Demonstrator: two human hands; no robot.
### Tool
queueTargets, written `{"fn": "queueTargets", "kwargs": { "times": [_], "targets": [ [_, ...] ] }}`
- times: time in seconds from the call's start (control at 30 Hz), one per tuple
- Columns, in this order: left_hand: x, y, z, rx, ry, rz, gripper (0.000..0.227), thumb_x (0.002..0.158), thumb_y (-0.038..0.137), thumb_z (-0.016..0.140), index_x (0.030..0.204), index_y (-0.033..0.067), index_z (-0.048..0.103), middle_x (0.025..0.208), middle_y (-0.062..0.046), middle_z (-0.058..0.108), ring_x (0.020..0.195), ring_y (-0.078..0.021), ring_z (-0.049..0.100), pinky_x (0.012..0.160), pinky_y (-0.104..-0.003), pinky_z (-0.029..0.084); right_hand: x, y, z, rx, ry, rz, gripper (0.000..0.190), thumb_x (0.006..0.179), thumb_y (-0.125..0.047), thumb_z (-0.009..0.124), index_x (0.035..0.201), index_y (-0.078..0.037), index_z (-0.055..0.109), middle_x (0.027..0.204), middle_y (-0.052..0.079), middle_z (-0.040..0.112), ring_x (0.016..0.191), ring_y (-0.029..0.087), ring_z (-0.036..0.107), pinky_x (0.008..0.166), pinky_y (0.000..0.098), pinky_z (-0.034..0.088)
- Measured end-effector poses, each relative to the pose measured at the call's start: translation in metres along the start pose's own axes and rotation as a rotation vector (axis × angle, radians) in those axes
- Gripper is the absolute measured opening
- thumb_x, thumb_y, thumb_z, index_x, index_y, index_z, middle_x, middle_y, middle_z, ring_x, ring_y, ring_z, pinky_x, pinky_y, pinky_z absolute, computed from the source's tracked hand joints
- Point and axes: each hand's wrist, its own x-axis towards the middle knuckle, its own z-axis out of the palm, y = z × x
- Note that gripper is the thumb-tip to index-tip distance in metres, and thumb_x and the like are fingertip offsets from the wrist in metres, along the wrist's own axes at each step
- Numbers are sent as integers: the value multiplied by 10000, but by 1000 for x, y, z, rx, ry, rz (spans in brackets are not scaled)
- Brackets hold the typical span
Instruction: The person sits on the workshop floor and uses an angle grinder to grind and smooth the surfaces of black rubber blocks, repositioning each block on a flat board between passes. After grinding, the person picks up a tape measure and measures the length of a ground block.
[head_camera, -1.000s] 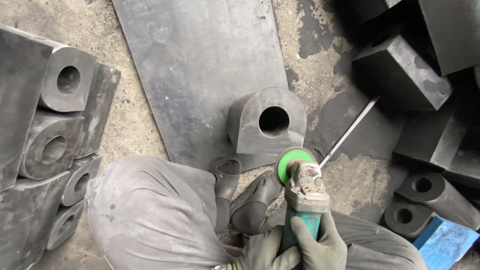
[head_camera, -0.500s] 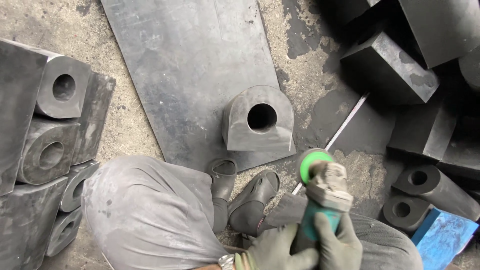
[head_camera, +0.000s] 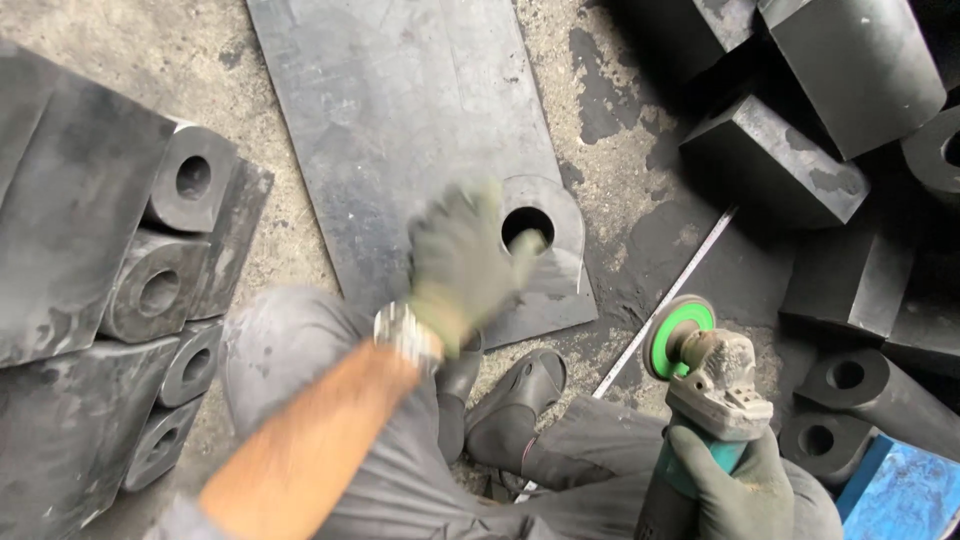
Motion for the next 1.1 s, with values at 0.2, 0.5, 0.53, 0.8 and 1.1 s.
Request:
{"fn": "queueTargets", "kwargs": {
  "times": [0.2, 0.5, 0.53, 0.8, 1.1],
  "targets": [
    [85, -65, 60, -77, 121, -62, 1011, 707, 528, 814, 1398, -77, 392, 1175, -358, 608, 1019, -483, 656, 826, -503, 539, -12, 23, 1, 54, -47, 9, 681, 741, -1, 766, 1387, 7, 551, 1178, 114, 722, 1022, 174, 704, 917, 323, 554],
    [97, -46, 32, 37, -203, 156, 652, 728, 322, 730, 1352, 183, 599, 1078, -185, 734, 1015, -376, 702, 913, -444, 542, -37, 31, 37, -69, -185, -11, 891, 620, -9, 854, 1441, 33, 510, 1239, 177, 734, 1106, 228, 720, 965, 368, 551],
    [97, -43, 36, 32, -279, 232, 670, 698, 309, 737, 1352, 239, 609, 1104, -153, 734, 1031, -358, 699, 922, -425, 538, -40, 22, 42, -241, -188, 29, 919, 606, -69, 899, 1432, 1, 503, 1242, 150, 735, 1128, 209, 717, 990, 361, 542],
    [117, -52, 45, -159, -406, 541, 689, 734, 373, 817, 1367, 202, 607, 1227, -113, 698, 1139, -324, 650, 965, -431, 484, -41, -18, 82, -603, -283, 14, 995, 553, -248, 968, 1451, -148, 550, 1221, 83, 754, 1157, 158, 704, 1008, 350, 526],
    [109, -33, 6, 254, -448, 261, 467, 789, 282, 789, 1253, 295, 734, 1161, -49, 753, 1064, -280, 711, 927, -428, 552, -30, -33, 97, -645, -72, 31, 888, 593, -271, 891, 1414, -140, 579, 1124, 111, 793, 1058, 196, 761, 952, 353, 552]
  ]
}}
